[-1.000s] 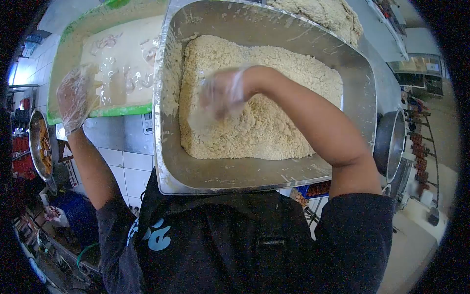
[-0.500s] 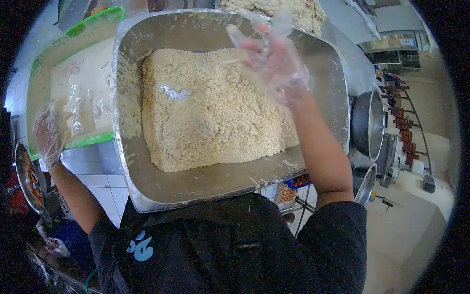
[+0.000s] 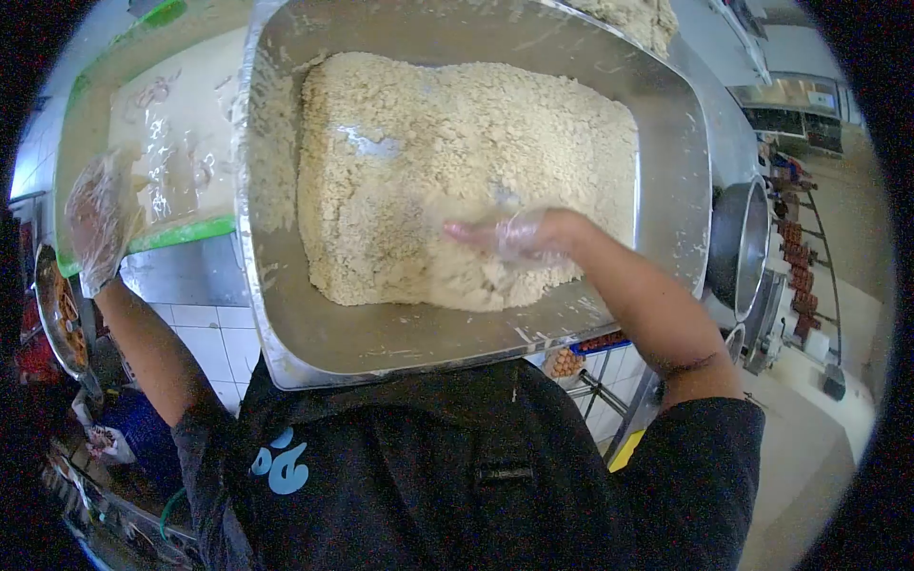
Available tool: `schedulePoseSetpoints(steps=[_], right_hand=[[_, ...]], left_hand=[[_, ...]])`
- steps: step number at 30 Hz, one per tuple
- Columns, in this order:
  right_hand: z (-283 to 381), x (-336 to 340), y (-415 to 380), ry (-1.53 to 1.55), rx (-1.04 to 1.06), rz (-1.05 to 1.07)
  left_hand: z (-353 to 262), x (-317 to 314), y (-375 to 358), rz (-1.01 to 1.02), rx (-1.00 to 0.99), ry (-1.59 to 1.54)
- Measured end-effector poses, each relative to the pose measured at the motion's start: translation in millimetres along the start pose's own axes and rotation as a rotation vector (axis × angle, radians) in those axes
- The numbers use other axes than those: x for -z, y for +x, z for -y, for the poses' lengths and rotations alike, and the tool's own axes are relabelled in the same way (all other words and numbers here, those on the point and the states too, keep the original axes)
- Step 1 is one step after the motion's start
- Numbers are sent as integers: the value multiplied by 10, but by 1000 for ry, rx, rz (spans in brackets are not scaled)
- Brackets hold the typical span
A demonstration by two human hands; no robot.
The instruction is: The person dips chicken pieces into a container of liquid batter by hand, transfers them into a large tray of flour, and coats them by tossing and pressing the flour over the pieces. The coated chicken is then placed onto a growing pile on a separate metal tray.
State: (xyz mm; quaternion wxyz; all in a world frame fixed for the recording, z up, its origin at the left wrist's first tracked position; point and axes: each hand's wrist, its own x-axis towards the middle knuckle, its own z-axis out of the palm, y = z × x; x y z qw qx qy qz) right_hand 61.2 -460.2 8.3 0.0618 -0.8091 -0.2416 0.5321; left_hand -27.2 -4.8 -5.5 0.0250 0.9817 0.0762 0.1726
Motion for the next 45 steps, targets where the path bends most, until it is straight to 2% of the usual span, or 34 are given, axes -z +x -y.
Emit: schedulePoseSetpoints(steps=[1, 2, 4, 7, 8, 10, 12, 13, 15, 17, 18, 19, 21, 22, 23, 24, 25, 26, 27, 28, 30, 34, 37, 40, 43, 45], right_hand=[[-55, -87, 95, 28, 5, 51], [-110, -97, 268, 293, -107, 206], [-12, -141, 436, 542, -219, 334], [151, -299, 588, 682, -160, 246], [92, -338, 693, 849, -101, 205], [291, -104, 498, 1092, -153, 81], [420, 254, 190, 871, -215, -68], [298, 370, 159, 580, -159, -131], [255, 643, -62, 376, 33, -176], [61, 706, -239, 274, 159, -484], [-374, 735, -224, 240, 352, -625], [-780, 745, -166, -28, 323, -766], [-1578, 768, -47, -575, 146, -1072], [-1797, 752, -5, -646, -62, -1147], [-1794, 697, 15, -475, -329, -1178], [-1600, 676, 16, -120, -641, -1186], [-1473, 661, 62, 176, -808, -1214], [-1372, 653, 108, 385, -852, -1254], [-1267, 675, 174, 516, -773, -1291], [-1277, 673, 273, 574, -537, -1286], [-1277, 622, 462, 719, -73, -1210], [-386, 416, 799, 869, 9, -1021], [39, 331, 695, 875, 273, -432], [221, 454, 528, 749, 460, -51], [427, 542, 640, -206, 328, -391], [519, 182, 805, -368, 528, -532]], left_hand=[[-6, 4, -5, -1, -6, -13], [-13, 5, -11, -4, 39, -63], [-37, 10, 4, -18, 123, -165], [-122, 45, 31, -15, 167, -226], [-82, 34, 15, -24, 119, -169], [13, -11, -29, -39, 26, -60], [18, -14, -41, -39, 62, -95], [17, -18, -41, -40, 75, -115], [20, -29, -60, -48, 90, -68], [14, -33, -44, -38, 125, -69], [28, -13, -46, -26, 157, -98], [37, 0, -42, -16, 182, -136], [20, -17, -20, 4, 225, -226], [2, -31, -6, 18, 250, -264], [-2, -40, 10, 52, 183, -207], [7, -33, 20, 82, 121, -142], [4, -15, 33, 112, 64, -70], [-36, 3, 53, 102, 102, -157], [-94, 20, 51, 90, 153, -243], [-127, 44, 47, 74, 206, -322], [-128, 42, 40, 60, 166, -327], [-110, 53, 50, 37, 89, -149], [-59, 55, 10, 29, 93, -142], [-119, 66, 13, 9, 150, -221], [-79, 34, 6, -22, 102, -173], [-80, 27, 17, -4, 97, -179]])
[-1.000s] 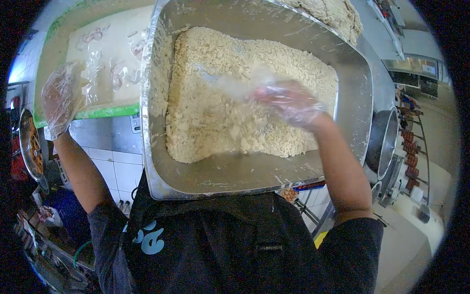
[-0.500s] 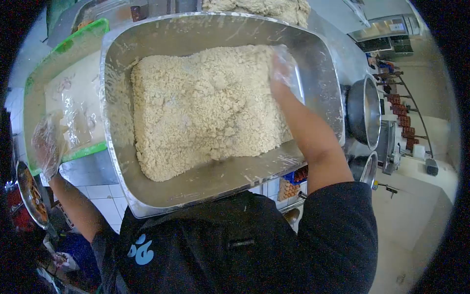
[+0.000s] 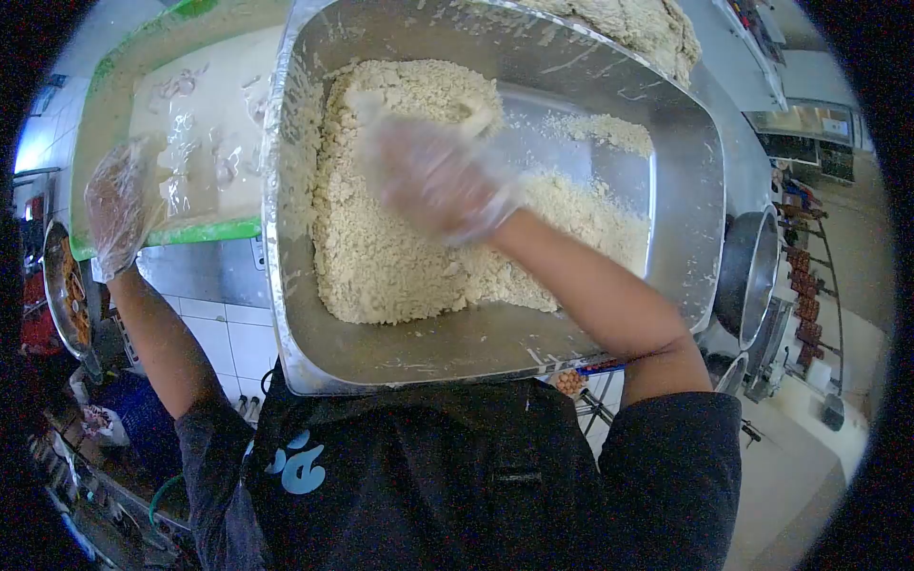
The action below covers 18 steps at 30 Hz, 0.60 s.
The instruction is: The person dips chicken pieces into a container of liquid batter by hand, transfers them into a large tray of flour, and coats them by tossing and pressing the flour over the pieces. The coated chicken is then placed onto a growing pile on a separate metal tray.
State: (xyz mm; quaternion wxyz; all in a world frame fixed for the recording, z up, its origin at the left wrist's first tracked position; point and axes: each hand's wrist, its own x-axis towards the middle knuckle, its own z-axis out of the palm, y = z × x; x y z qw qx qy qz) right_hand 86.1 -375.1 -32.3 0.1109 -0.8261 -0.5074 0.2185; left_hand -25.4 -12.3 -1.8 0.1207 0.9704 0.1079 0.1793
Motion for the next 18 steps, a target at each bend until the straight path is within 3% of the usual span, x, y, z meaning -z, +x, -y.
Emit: schedulePoseSetpoints(steps=[3, 5, 12, 14, 16, 18], right_hand=[[228, -271, -164, -204, 267, -119], [180, 41, -444, -325, 369, -71], [-90, 296, -481, -450, -57, -247], [237, -1, -103, -893, -54, -134], [292, -183, -38, -204, -4, -245], [256, -245, -79, -262, -7, -291]], left_hand=[[79, -20, -16, 9, -22, 32], [100, -35, -38, -31, -36, 71], [-62, 10, 3, 27, -18, 18], [-81, 0, 19, 12, 40, -22], [-98, 3, 34, 16, 75, -50], [-112, -3, 20, 6, 96, -75]])
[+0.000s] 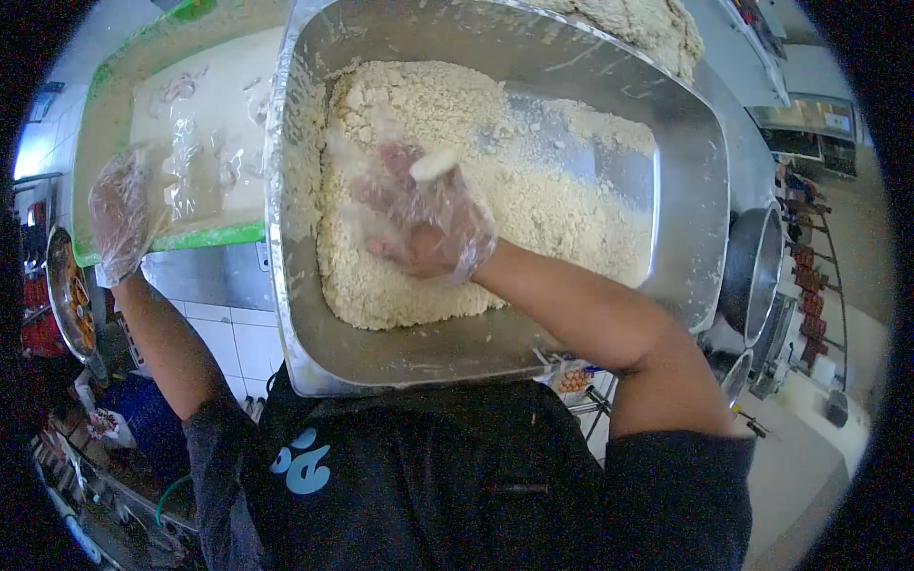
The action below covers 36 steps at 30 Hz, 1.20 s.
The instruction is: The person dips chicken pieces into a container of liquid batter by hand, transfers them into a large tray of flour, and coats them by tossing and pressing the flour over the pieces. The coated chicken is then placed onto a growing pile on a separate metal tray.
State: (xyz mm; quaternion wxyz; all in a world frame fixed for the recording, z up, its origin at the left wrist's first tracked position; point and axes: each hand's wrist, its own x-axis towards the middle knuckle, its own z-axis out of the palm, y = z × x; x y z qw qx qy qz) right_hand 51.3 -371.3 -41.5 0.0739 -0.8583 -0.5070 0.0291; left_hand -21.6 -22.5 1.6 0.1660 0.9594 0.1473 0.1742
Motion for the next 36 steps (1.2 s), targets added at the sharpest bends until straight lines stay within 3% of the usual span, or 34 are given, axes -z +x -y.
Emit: schedulePoseSetpoints(steps=[1, 4, 7, 10, 12, 14, 15, 17, 18, 19, 21, 23, 26, 29, 36], right_hand=[[-37, -25, 14, -36, 5, -27], [-323, -31, 67, 337, -234, 19], [-339, 427, 198, 571, -464, 435], [-463, 404, 343, 519, -388, 596], [-464, 530, 312, 638, -409, 600], [-531, 483, 390, 535, -424, 827], [-724, 280, 296, 706, -327, 811], [-573, 385, 255, 321, -243, 747], [-336, 465, 312, 171, -423, 713], [-404, 306, 216, 340, -373, 587], [-939, -415, -143, 45, 87, 120], [-811, -401, -147, 315, -50, 212], [-677, -299, -13, 955, -410, 460], [-762, -307, 34, 1313, -528, 564], [-611, -24, 128, 1199, -486, 679]], left_hand=[[-12, -7, 19, 8, 6, -19], [-18, 10, -23, -1, 37, -39], [-19, -8, -17, -65, -31, -39], [-23, 10, 49, -80, -142, -46], [-5, -116, 95, -77, -171, -88], [-16, -286, 64, -119, -181, -176], [7, -341, 27, -147, -181, -193], [121, -463, 10, -225, -177, -142], [208, -487, -14, -261, -173, -90], [280, -498, -71, -288, -161, -33], [254, -457, -139, -288, -126, 43], [-158, -66, -33, -132, 47, -31], [-231, 100, -67, -81, 60, -34], [-248, 87, -54, -119, 21, -35], [-228, 53, -33, -109, 32, -6]])
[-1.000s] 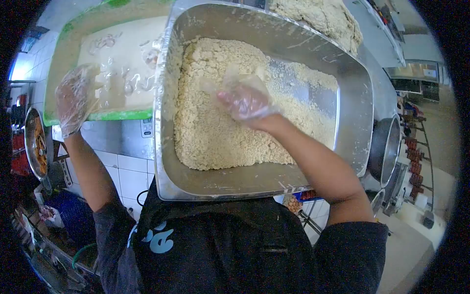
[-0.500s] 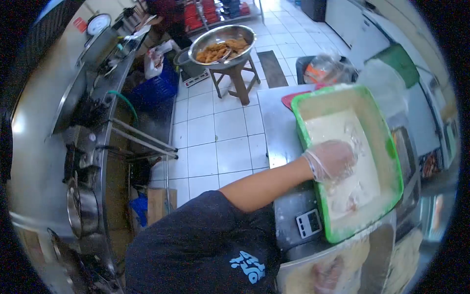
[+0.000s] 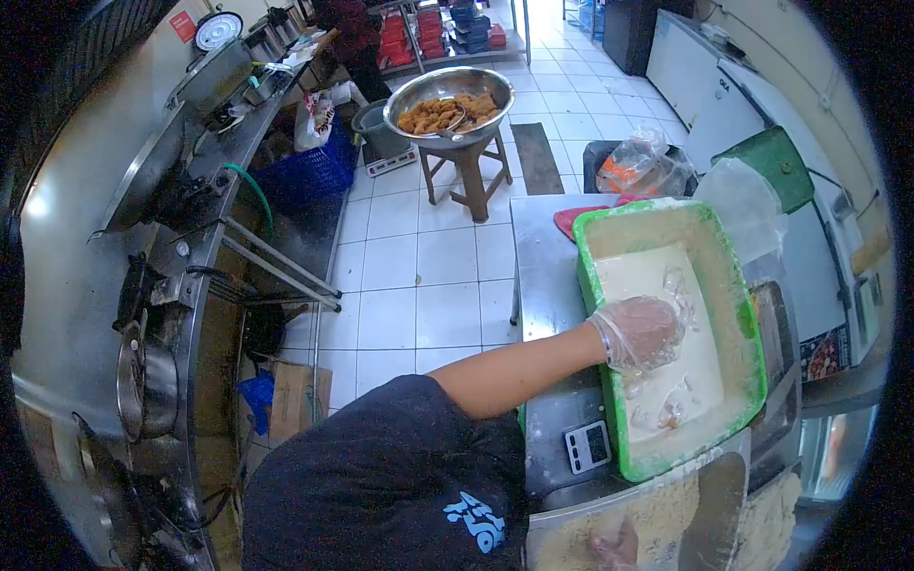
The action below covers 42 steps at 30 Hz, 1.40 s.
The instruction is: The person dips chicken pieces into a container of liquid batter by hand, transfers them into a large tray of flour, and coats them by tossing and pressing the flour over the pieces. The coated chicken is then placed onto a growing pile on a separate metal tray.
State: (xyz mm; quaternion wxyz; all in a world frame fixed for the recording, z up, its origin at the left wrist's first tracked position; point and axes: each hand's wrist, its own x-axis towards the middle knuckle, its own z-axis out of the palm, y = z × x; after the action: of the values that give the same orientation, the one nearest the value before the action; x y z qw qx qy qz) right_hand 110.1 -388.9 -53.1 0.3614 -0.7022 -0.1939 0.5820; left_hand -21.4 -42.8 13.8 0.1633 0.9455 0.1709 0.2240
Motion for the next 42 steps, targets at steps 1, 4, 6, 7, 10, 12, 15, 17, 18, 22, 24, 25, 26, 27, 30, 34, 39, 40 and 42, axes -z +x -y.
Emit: schedulePoseSetpoints(steps=[1, 4, 6, 7, 10, 12, 15, 17, 18, 22, 24, 25, 26, 27, 30, 34, 39, 40, 42], right_hand=[[30, -31, -23, -20, 0, 4], [80, -164, -49, -62, -2, 11], [100, -209, -84, -81, -1, 8], [111, -228, -100, -92, -2, 5], [145, -235, -195, -119, -8, -22], [186, -209, -306, -137, -15, -59], [360, -77, -603, -185, -38, -152], [563, 70, -833, -229, -31, -202], [646, 127, -946, -252, -17, -211], [885, 335, -1043, -433, 307, -38], [820, 173, -986, -451, 243, -120], [738, 85, -946, -443, 200, -149], [613, -13, -896, -429, 150, -167], [482, -77, -878, -413, 120, -167], [187, -253, -765, -338, 77, -125], [165, -376, -445, -225, 144, -130], [173, -551, -166, -148, 214, -153], [164, -574, -152, -148, 205, -143], [117, -604, -149, -140, 175, -126]], left_hand=[[-8, 1, 4, 3, -3, 12], [-31, 28, 5, 19, -10, 10], [-22, 21, 2, 33, -21, 0], [-11, 14, -2, 40, -24, -4], [13, -28, 9, 25, -9, 3], [5, -27, 3, 5, -14, -3], [-14, 18, 7, 24, -5, 4], [-27, 34, 5, 47, 6, 7], [-29, 47, 5, 54, 10, 8], [-32, 39, -3, 26, -10, 0], [-38, 43, -10, 30, -14, 7], [-43, 55, -11, 32, -15, 13], [-46, 23, -9, 39, -14, 16], [-24, -16, 3, 43, -12, 24], [-11, -25, 10, 29, -5, 9], [-51, 18, 16, 65, 17, -21], [-10, -57, 18, 40, -18, 17], [-5, -46, 12, 27, -23, 24], [-28, -18, 4, 53, 8, -10]])
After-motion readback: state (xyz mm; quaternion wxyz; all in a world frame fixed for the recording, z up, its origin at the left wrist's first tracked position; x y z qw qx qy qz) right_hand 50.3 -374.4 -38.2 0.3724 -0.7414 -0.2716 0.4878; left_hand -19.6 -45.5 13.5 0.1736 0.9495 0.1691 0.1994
